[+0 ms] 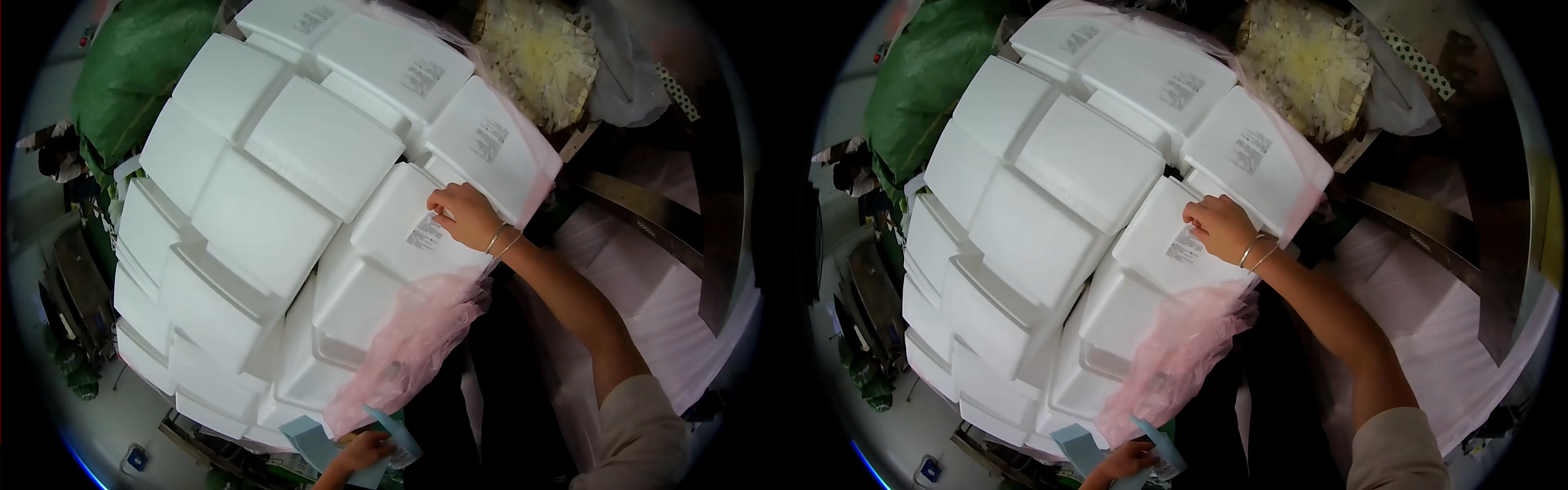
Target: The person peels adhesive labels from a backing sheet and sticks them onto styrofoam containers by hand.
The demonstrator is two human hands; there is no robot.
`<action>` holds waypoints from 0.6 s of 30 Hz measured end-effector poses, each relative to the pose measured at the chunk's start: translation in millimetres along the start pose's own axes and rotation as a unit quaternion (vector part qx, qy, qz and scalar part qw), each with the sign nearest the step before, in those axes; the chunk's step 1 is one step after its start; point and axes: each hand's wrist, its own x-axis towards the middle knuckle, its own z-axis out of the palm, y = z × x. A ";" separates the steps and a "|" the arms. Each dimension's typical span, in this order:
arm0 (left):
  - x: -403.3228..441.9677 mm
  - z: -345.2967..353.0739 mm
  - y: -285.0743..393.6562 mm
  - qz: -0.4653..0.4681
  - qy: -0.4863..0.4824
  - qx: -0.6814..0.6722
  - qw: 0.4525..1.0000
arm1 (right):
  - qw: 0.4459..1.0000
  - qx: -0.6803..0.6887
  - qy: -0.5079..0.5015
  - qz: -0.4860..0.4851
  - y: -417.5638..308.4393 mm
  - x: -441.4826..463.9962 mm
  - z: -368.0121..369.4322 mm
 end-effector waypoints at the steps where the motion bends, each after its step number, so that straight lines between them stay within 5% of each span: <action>1: -0.1 0.3 0.4 0.001 0.000 0.001 1.000 | 1.000 -0.001 0.001 0.000 1.1 -2.4 1.7; 7: 7.3 6.4 -13.3 0.021 0.028 0.009 0.999 | 0.997 0.030 0.012 0.069 5.8 -3.7 14.0; 9: 8.4 1.0 -3.9 0.010 -0.033 0.048 0.998 | 0.980 -0.089 0.165 0.068 -4.1 -2.3 13.6; 12: -4.0 -1.5 18.0 0.045 0.022 -0.032 0.998 | 0.964 -0.055 0.226 0.132 -37.8 -13.2 10.7; 13: -3.7 -3.1 18.0 0.046 0.025 -0.031 0.998 | 0.987 0.043 0.147 0.046 -42.4 -20.7 19.1; 14: -3.5 -3.4 17.3 0.050 0.025 -0.055 0.997 | 0.987 0.117 -0.047 0.102 -40.4 -22.2 24.3; 15: -3.4 -3.7 16.5 0.053 0.024 -0.078 0.995 | 0.941 0.185 -0.238 0.154 -45.5 -18.7 23.2; 17: -3.3 -2.5 22.2 0.057 0.036 -0.114 0.991 | 0.778 0.378 -0.373 0.336 -0.6 10.6 26.1; 18: -3.5 -5.0 25.0 0.060 0.047 -0.151 0.986 | 0.642 0.653 -0.223 0.334 39.4 14.3 37.0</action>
